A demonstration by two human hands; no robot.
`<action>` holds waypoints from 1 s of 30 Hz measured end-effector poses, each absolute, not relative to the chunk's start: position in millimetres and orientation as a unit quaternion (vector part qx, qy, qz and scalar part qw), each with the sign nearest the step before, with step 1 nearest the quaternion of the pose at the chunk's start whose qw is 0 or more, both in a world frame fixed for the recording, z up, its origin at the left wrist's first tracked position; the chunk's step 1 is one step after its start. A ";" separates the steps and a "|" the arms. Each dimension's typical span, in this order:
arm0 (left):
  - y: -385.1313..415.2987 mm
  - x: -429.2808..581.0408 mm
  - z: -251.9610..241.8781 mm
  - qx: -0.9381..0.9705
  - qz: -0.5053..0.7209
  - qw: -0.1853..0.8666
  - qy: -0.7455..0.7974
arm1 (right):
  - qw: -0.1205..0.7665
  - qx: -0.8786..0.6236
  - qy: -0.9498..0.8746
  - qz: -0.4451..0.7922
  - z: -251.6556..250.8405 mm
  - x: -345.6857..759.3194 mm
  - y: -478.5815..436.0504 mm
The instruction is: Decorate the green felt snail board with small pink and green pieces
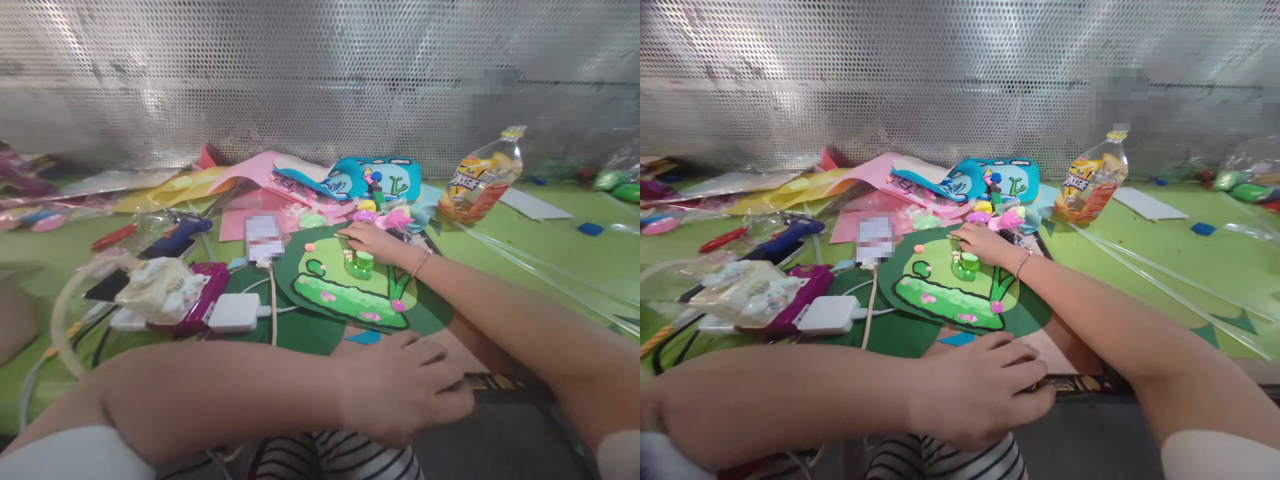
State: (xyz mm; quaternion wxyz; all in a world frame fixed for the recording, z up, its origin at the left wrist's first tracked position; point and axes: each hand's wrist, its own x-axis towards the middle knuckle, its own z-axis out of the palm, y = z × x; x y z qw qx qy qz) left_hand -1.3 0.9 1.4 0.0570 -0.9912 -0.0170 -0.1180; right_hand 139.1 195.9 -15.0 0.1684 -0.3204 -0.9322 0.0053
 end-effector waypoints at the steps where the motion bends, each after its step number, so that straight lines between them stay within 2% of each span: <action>1: 0.9 -1.5 1.6 -0.991 -0.119 0.058 -0.016 | 0.169 -0.323 -0.931 0.004 -15.1 139.1 196.0; 12: 0.2 -1.8 -1.7 -0.989 -0.134 0.061 -0.019 | 0.144 -0.327 -0.934 0.003 -14.1 139.5 197.9; 20: 0.5 -1.7 0.6 -0.991 -0.123 0.047 -0.018 | 0.145 -0.247 -0.958 -0.020 -13.9 142.2 199.2; 30: 0.3 -1.4 0.8 -0.991 -0.119 0.060 -0.022 | 0.150 -0.294 -0.944 0.022 -13.8 141.1 199.0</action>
